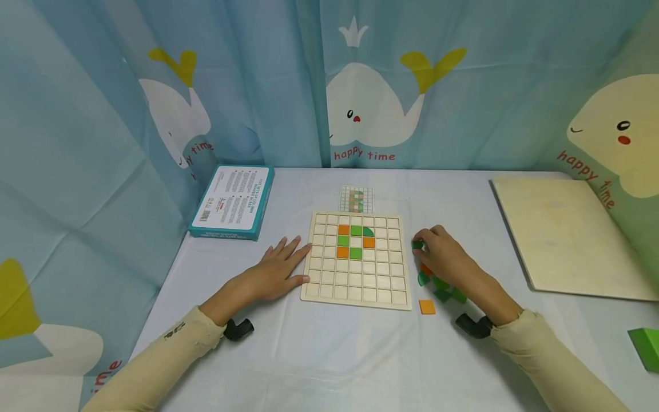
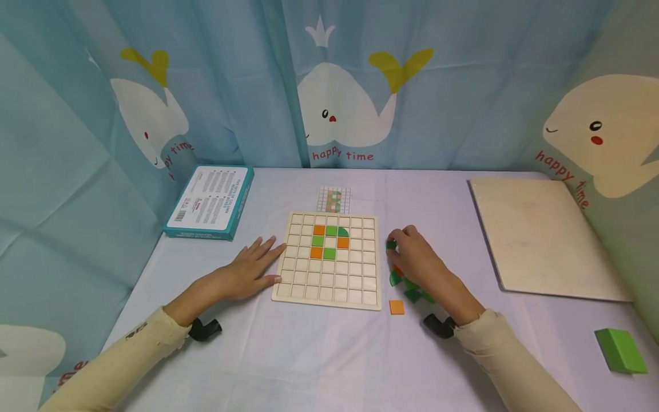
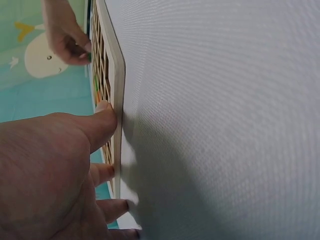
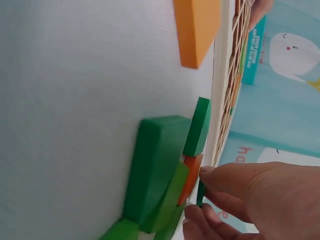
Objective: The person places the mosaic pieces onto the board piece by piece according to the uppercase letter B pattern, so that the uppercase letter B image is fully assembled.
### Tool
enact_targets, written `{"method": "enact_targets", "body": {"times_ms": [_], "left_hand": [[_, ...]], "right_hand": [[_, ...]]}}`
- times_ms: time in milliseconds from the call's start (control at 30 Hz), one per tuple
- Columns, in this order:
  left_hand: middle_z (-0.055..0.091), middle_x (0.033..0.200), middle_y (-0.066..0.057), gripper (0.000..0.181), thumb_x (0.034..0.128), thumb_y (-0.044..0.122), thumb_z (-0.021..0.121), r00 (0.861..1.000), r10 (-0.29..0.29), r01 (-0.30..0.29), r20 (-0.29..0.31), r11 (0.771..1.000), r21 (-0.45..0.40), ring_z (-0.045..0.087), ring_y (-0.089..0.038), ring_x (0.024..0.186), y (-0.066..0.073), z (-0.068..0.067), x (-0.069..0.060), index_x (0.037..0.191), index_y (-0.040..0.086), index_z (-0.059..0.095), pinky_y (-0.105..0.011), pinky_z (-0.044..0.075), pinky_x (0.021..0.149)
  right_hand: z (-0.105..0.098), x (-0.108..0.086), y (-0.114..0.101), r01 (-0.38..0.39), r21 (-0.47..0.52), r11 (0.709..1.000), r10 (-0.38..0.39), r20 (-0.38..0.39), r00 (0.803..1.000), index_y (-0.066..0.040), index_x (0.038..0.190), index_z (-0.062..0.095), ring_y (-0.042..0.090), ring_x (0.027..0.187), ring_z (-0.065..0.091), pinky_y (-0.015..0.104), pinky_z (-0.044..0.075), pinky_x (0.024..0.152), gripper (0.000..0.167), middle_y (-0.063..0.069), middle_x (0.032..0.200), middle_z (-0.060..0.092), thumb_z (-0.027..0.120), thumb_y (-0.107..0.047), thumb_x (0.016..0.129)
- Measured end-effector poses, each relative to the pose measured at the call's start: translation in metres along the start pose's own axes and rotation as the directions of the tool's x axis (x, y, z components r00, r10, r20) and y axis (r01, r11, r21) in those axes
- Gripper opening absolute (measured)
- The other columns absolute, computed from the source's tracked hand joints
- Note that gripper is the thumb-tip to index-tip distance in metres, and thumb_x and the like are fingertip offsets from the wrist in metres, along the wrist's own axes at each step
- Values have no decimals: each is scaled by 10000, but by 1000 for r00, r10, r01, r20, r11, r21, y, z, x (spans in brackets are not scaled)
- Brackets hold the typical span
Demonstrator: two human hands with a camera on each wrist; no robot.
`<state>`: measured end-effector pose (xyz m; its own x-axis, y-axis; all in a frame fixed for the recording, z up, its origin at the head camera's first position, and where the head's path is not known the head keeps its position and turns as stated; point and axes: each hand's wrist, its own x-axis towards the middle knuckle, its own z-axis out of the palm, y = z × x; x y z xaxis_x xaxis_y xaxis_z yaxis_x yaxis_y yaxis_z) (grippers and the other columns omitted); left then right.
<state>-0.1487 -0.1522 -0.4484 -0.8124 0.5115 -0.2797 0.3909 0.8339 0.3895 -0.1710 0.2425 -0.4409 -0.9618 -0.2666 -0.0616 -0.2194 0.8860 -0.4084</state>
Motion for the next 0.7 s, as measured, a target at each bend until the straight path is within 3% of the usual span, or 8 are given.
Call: {"method": "enact_targets", "body": {"times_ms": [233,467,700], "left_hand": [[101,1767,-178,762,1089,492,539,1000,1,-1,3,1000,-2,33,-473,1618,0,0,0,1707,191,210,-692,112,1262],[93,1770,-170,760,1092,490,535,1000,4,-4,-1,1000,-12,31,-464,1622,-2,1,1,1708,196,203,-681,103,1269],[87,1770,-170,761,1092,481,541,1000,4,-4,2,1000,-26,21,-461,1623,-1,-1,-1,1708,190,202,-674,87,1273]], "right_hand": [[0,0,-17,98,72,993,-97,-17,995,28,1305,629,380,1083,666,481,595,846,302,264,1269,558,681,-60,1020],[14,6,-46,266,78,961,-266,-10,964,16,1231,641,304,1005,681,436,598,866,264,192,1191,621,723,-37,986],[31,13,-65,274,68,959,-276,35,960,-44,1137,661,217,908,640,392,574,822,180,103,1107,632,746,-97,987]]}}
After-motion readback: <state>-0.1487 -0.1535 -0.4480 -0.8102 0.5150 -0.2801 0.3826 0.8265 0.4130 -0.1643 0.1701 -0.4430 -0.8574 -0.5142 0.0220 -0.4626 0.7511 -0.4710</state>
